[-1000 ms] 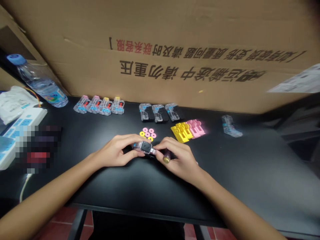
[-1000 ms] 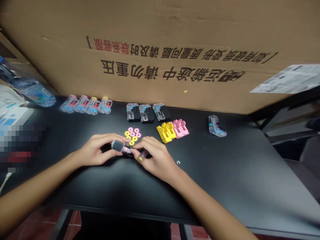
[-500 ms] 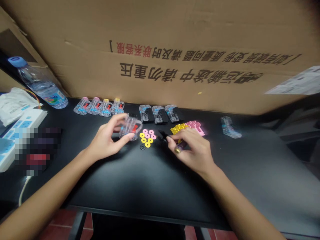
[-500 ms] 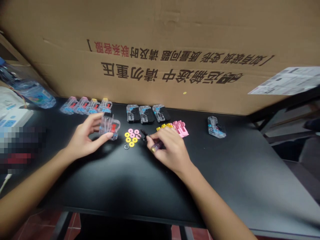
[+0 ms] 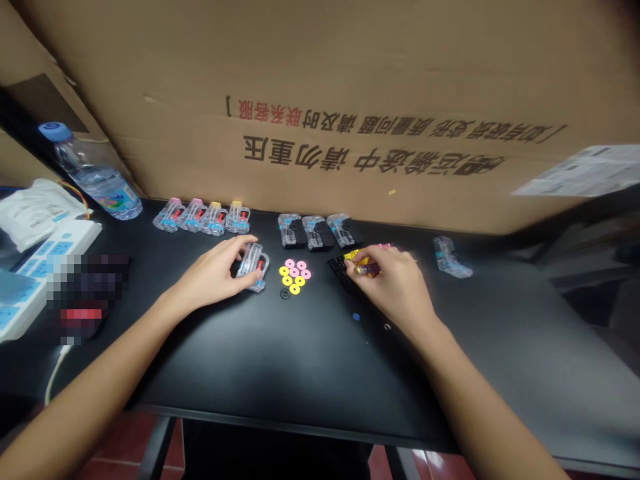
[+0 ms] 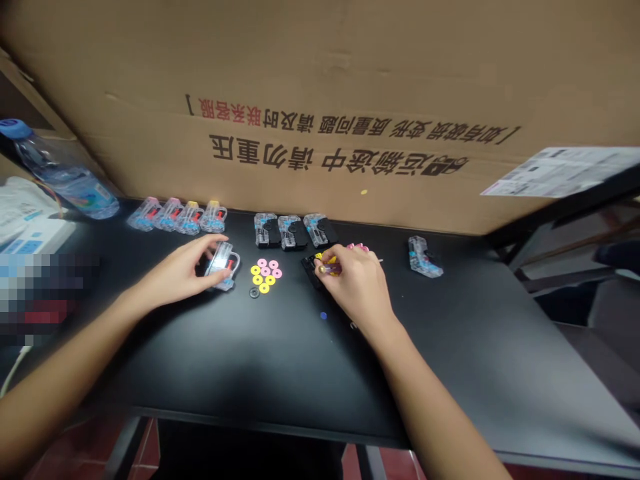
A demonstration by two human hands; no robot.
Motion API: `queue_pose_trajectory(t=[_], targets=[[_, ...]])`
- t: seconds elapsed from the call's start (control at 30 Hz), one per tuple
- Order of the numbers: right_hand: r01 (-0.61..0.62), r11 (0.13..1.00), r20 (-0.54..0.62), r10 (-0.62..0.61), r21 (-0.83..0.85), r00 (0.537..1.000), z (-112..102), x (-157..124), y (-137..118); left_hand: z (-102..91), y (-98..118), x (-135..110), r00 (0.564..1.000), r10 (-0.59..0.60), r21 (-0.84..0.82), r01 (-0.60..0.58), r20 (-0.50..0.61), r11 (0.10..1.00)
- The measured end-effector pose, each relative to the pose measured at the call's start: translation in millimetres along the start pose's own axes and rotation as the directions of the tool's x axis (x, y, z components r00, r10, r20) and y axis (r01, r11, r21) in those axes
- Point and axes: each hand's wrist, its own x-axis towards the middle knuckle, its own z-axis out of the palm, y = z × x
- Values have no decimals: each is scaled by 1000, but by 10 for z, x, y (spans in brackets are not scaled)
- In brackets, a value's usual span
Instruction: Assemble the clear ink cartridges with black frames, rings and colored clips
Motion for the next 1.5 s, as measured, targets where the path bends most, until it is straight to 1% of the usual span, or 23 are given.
queue_pose_trajectory(t=[0.07, 0.13, 0.23, 0.27, 0.33, 0.4, 0.5, 0.57, 0.63, 0.7, 0.77, 0.83, 0.9, 1.03, 1.13, 1.2, 1.27, 1.33, 1.37, 1.43, 1.5], targets=[[-55, 998, -22, 56, 13, 998, -4, 2, -4, -4, 12, 3, 998, 59, 59, -57, -33, 997], [-94, 995, -51, 95, 30, 994, -14, 17, -12, 4, 28, 9, 987, 143, 97, -136, -78, 986], [-109, 993, -54, 111, 48, 992, -53, 110, 13, 37, 50, 16, 958, 267, 88, -258, -102, 962], [-103, 994, -36, 104, 40, 994, -67, 166, 37, 51, 55, 17, 949, 302, 82, -295, -89, 952], [-82, 996, 20, 83, -27, 996, -84, 312, 104, 82, 61, 21, 938, 343, 79, -339, -53, 938], [-85, 989, 109, 98, -122, 989, -74, 479, 180, 103, 63, 25, 939, 343, 68, -341, -24, 938], [-115, 975, 236, 159, -188, 959, -14, 699, 263, 87, 64, 28, 946, 322, 43, -323, 33, 945], [-132, 966, 306, 197, -221, 931, 33, 793, 282, 35, 65, 26, 955, 289, 69, -294, 70, 953], [-134, 956, 352, 223, -261, 909, 69, 843, 272, -35, 66, 19, 973, 215, 136, -225, 82, 965], [-122, 943, 382, 241, -311, 892, 86, 861, 238, -103, 65, 12, 993, 93, 224, -106, 66, 969], [-106, 930, 397, 251, -352, 883, 86, 865, 192, -153, 62, 6, 999, -40, 310, 27, 36, 950], [-99, 922, 392, 254, -374, 884, 70, 869, 146, -182, 55, 2, 991, -133, 370, 118, 14, 921], [-106, 915, 366, 259, -389, 894, 38, 876, 113, -200, 44, -5, 983, -182, 401, 164, 7, 901], [-113, 893, 243, 237, -435, 941, -80, 874, 93, -263, -1, -27, 956, -294, 448, 272, -20, 852], [-82, 920, 153, 151, -384, 977, -190, 820, 79, -363, -63, -39, 923, -384, 476, 352, -33, 806], [-40, 960, 89, 67, -278, 994, -241, 738, 31, -443, -116, -43, 899, -436, 491, 397, -39, 775], [28, 990, -11, -30, -136, 999, -254, 611, -67, -519, -173, -47, 877, -478, 503, 433, -44, 748], [131, 991, -118, -131, -8, 984, -227, 447, -210, -578, -227, -52, 858, -512, 513, 461, -49, 724], [197, 979, -145, -188, 50, 971, -203, 358, -291, -599, -250, -55, 850, -524, 517, 471, -51, 714], [330, 931, -147, -309, 157, 940, -151, 187, -444, -620, -282, -57, 839, -540, 523, 488, -61, 699], [380, 899, -164, -350, 220, 922, -110, 47, -558, -612, -286, -54, 835, -545, 530, 497, -76, 687]])
